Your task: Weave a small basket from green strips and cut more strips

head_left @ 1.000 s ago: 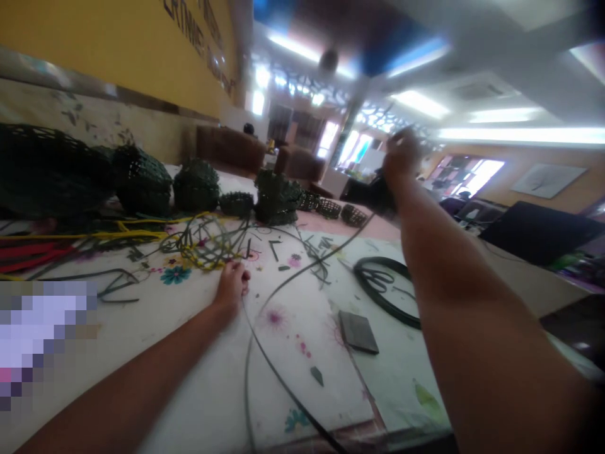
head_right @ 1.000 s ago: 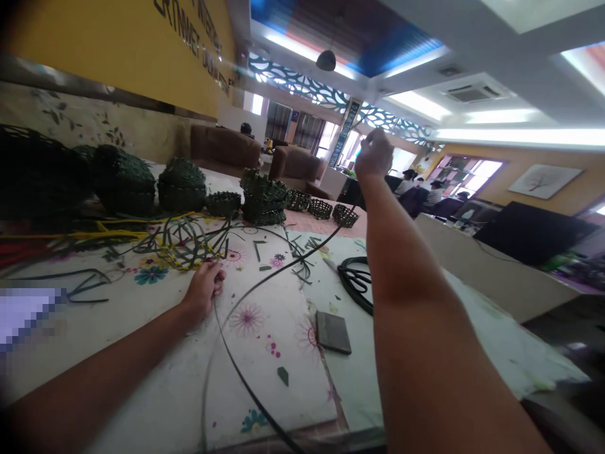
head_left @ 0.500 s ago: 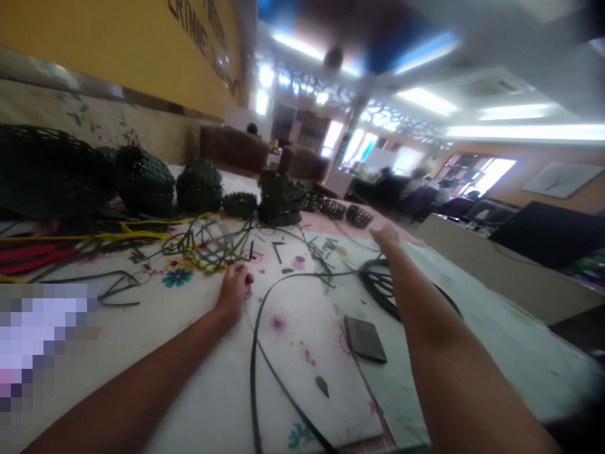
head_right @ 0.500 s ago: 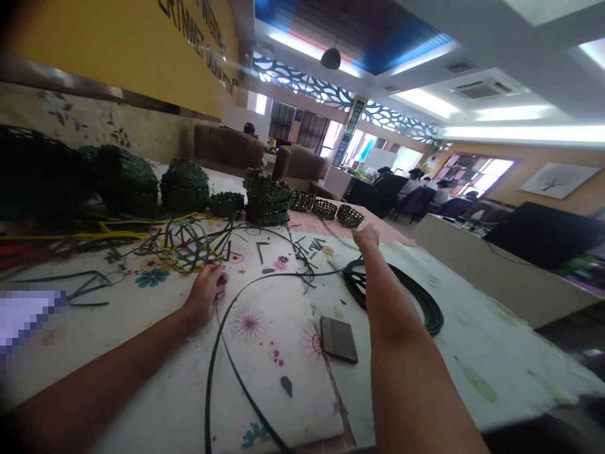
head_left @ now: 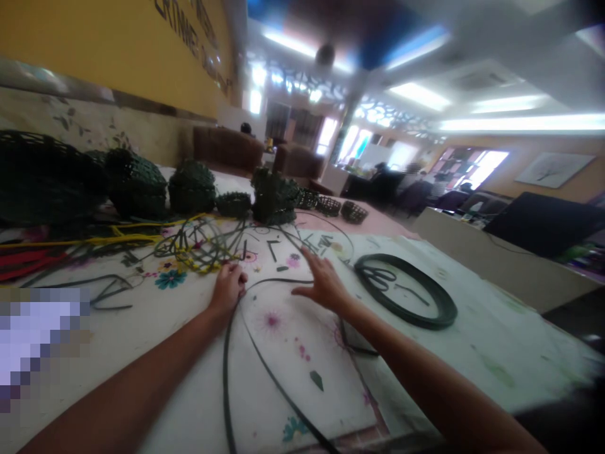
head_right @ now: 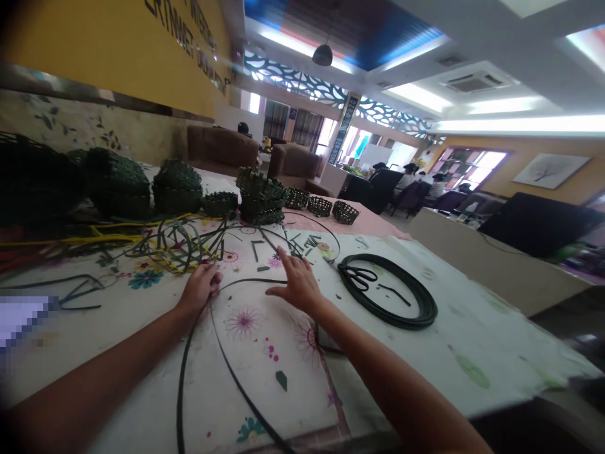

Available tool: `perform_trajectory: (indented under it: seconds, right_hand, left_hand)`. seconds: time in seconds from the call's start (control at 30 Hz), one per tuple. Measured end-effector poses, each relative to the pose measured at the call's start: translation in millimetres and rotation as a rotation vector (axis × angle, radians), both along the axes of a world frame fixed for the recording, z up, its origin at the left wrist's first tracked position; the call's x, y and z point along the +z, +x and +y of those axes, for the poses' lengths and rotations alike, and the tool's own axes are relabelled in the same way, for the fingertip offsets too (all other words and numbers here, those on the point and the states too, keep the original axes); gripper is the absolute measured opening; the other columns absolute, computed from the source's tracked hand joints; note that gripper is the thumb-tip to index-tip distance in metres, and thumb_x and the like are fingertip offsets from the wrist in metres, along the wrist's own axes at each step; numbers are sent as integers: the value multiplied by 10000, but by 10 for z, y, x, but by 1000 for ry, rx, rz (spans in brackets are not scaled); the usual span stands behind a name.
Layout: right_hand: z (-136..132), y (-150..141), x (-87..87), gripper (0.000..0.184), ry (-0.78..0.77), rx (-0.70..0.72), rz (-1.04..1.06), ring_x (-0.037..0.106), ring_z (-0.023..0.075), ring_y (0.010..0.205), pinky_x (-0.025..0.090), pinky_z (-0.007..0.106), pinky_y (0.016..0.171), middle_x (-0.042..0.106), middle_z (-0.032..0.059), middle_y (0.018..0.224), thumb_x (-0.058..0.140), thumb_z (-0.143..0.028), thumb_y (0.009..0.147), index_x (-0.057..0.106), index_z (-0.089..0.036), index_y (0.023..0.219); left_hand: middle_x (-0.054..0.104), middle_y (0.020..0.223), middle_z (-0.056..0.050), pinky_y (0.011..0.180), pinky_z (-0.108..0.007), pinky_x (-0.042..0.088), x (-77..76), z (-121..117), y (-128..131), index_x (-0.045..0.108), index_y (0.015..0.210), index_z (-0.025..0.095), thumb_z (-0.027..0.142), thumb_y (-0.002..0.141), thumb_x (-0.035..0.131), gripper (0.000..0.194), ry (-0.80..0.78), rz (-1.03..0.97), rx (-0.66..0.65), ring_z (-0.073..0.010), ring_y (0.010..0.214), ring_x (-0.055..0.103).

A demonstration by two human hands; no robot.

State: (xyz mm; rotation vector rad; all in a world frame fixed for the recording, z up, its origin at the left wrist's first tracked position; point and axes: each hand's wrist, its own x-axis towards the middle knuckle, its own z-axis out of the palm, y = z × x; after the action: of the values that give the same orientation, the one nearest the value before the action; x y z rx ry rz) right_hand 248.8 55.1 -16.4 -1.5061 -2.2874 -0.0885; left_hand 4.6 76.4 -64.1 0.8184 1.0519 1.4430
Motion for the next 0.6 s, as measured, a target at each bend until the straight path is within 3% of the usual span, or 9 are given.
perform_trajectory:
  seconds: [0.07, 0.13, 0.2, 0.27, 0.33, 0.47, 0.6]
  right_hand:
    - [-98, -128, -60, 1048, -63, 61, -34, 486, 341, 1247, 347, 505, 1049, 480, 157, 1417, 745, -513, 763, 101, -279, 1557]
    - [-138, -212, -101, 959, -108, 119, -88, 527, 313, 1200, 414, 430, 978, 494, 145, 1405, 734, -514, 779, 201, -275, 1539]
    - [-139, -275, -138, 737, -130, 158, -146, 574, 283, 1116, 444, 364, 898, 574, 121, 1307, 701, -500, 819, 408, -264, 1452]
    - [-116, -320, -176, 399, -137, 152, -196, 611, 250, 996, 441, 321, 818, 652, 99, 1137, 640, -426, 890, 615, -239, 1242]
    - [-70, -335, -204, 176, -138, 121, -243, 621, 218, 887, 424, 293, 750, 679, 82, 988, 580, -318, 940, 689, -210, 1025]
    - [121, -192, -158, 156, -136, 71, -343, 625, 196, 858, 435, 295, 760, 690, 47, 882, 546, -239, 956, 678, -189, 889]
    - [465, 212, 76, 196, -83, -89, -437, 624, 209, 983, 488, 414, 889, 663, 61, 1049, 550, -301, 972, 647, -145, 1042]
  left_hand:
    - [503, 595, 77, 349, -162, 251, -6, -7, 0, 435, 812, 206, 333, 770, 585, 201, 3, 4, -2, -28, 347, 319]
    - [500, 594, 78, 348, -160, 249, 5, -22, 5, 434, 815, 205, 333, 770, 586, 204, -2, 1, -4, -29, 348, 321]
    - [484, 583, 80, 348, -158, 238, 27, -39, 12, 427, 805, 203, 323, 766, 587, 204, -6, -6, -1, -28, 347, 318]
    - [469, 577, 81, 350, -157, 224, 50, -55, 15, 425, 793, 200, 302, 767, 576, 184, -4, -14, 4, -26, 347, 313]
    - [458, 574, 81, 354, -156, 219, 67, -70, 16, 423, 781, 198, 276, 773, 556, 155, 1, -19, 4, -25, 351, 309]
    - [463, 584, 76, 365, -159, 232, 84, -93, 19, 422, 774, 199, 257, 784, 547, 138, -3, -22, -1, -25, 362, 308]
    - [479, 601, 74, 372, -163, 235, 80, -96, 30, 436, 819, 208, 307, 782, 582, 180, -14, -29, -10, -28, 368, 308]
